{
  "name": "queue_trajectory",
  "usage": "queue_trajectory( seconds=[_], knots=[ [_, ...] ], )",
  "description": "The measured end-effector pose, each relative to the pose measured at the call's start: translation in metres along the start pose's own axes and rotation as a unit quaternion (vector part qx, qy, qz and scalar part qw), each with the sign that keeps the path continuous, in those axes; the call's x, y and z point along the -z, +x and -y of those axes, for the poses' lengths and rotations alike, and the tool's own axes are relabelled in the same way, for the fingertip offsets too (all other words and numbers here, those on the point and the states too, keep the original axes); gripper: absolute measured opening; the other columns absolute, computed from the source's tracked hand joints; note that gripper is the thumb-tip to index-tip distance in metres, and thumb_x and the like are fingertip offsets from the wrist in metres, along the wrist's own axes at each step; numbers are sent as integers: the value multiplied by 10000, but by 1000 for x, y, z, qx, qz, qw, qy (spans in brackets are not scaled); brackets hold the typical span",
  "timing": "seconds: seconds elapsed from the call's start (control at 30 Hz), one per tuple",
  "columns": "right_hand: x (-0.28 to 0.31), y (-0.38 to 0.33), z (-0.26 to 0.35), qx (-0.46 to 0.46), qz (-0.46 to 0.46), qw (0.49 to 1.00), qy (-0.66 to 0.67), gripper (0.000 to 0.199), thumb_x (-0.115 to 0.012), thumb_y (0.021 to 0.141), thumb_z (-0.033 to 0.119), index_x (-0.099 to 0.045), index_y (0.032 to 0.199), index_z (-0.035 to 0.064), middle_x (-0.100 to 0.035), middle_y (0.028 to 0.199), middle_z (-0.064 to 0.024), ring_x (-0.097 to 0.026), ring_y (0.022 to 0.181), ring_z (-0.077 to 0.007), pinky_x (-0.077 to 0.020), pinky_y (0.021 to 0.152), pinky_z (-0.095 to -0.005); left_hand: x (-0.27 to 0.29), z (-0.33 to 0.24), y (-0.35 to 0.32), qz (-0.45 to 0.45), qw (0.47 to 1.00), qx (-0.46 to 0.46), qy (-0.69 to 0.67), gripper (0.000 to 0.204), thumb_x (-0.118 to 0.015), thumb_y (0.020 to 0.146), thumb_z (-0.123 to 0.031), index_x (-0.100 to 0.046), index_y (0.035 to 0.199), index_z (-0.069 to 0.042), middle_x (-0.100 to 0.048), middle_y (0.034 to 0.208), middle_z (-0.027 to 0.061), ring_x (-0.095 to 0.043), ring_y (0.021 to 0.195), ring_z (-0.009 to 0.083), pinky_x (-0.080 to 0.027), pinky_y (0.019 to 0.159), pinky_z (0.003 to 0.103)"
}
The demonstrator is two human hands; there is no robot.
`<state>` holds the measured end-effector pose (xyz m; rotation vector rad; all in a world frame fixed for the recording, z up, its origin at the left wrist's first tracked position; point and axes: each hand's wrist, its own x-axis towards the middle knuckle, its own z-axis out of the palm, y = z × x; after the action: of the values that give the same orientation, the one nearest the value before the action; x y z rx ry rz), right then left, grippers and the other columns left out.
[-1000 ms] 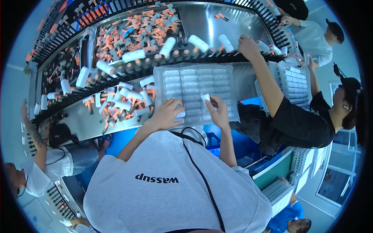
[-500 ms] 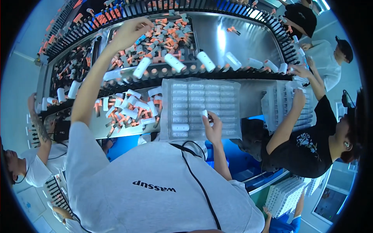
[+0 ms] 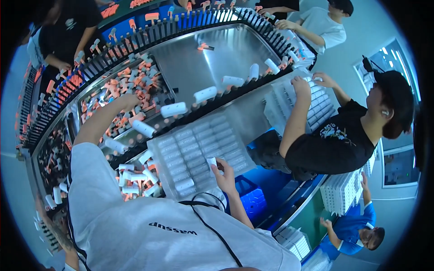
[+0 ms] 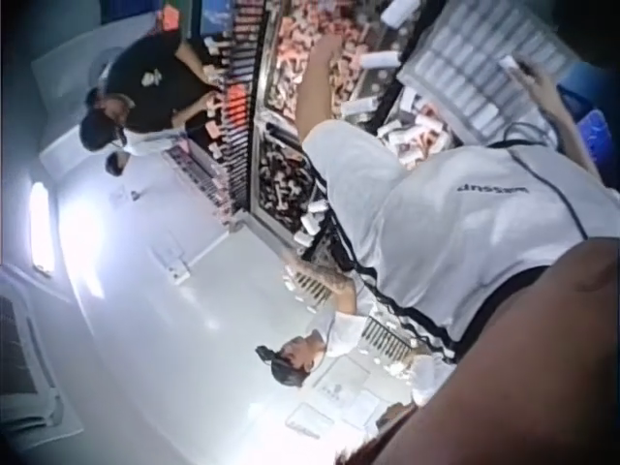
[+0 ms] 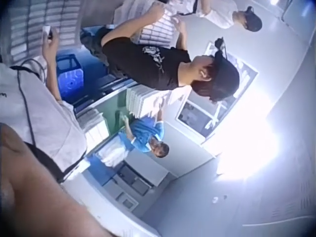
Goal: The person packs small electronic items into plastic trays by hand, placing them onto a circular assembly line conveyor.
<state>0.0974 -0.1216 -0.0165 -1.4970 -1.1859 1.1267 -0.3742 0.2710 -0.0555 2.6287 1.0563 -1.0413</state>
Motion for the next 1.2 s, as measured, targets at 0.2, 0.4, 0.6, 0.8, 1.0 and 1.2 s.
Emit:
queue_trajectory(
  seconds=[0.2,0.4,0.6,0.8,1.0,1.2],
  knots=[
    [2,11,3,-31,18,999,-3,335,-703,1009,147,-679,1277,-52,-753,1072,-127,-718,970,-172,-570,874,-335,13,7,-18,51,998,26,-12,306,-809,766,-162,-743,1055,-86,-722,992,166,-708,982,397,-563,826,524],
    [8,17,7,-74,53,996,-8,396,-726,996,224,-684,1272,-56,-769,1021,-156,-741,910,-198,-591,791,-348,40,-10,-68,10,999,16,46,233,-745,852,-212,-763,1044,-82,-749,988,165,-732,979,377,-587,849,497],
    [4,19,-13,-52,26,998,31,337,-674,1029,197,-681,1261,-48,-770,1072,-142,-713,974,-170,-561,805,-335,84,4,-157,-166,982,92,-16,332,-675,953,-293,-734,801,-5,-699,790,220,-700,763,409,-550,729,508],
    [28,63,-17,5,-82,988,127,267,-562,1087,211,-675,1153,-22,-733,993,-84,-650,902,-130,-501,814,-306,149,-53,-318,-350,823,183,-409,321,-590,1067,-252,-718,1042,41,-610,720,11,-571,649,85,-426,594,283],
    [92,173,51,131,-224,963,66,357,-499,1133,287,-655,1183,-30,-721,1013,-101,-692,882,-150,-538,783,-298,98,-196,-396,-460,635,176,-596,442,-542,1101,-468,-632,1042,-39,-552,733,-12,-508,600,69,-401,548,234],
    [81,222,91,113,-139,958,226,379,-466,1145,251,-581,1269,-89,-733,1143,-182,-749,985,-231,-605,904,-350,39,-341,-342,-470,397,-83,-784,462,-765,961,-471,-582,1097,-69,-556,785,30,-492,579,110,-367,503,261]
  ],
)
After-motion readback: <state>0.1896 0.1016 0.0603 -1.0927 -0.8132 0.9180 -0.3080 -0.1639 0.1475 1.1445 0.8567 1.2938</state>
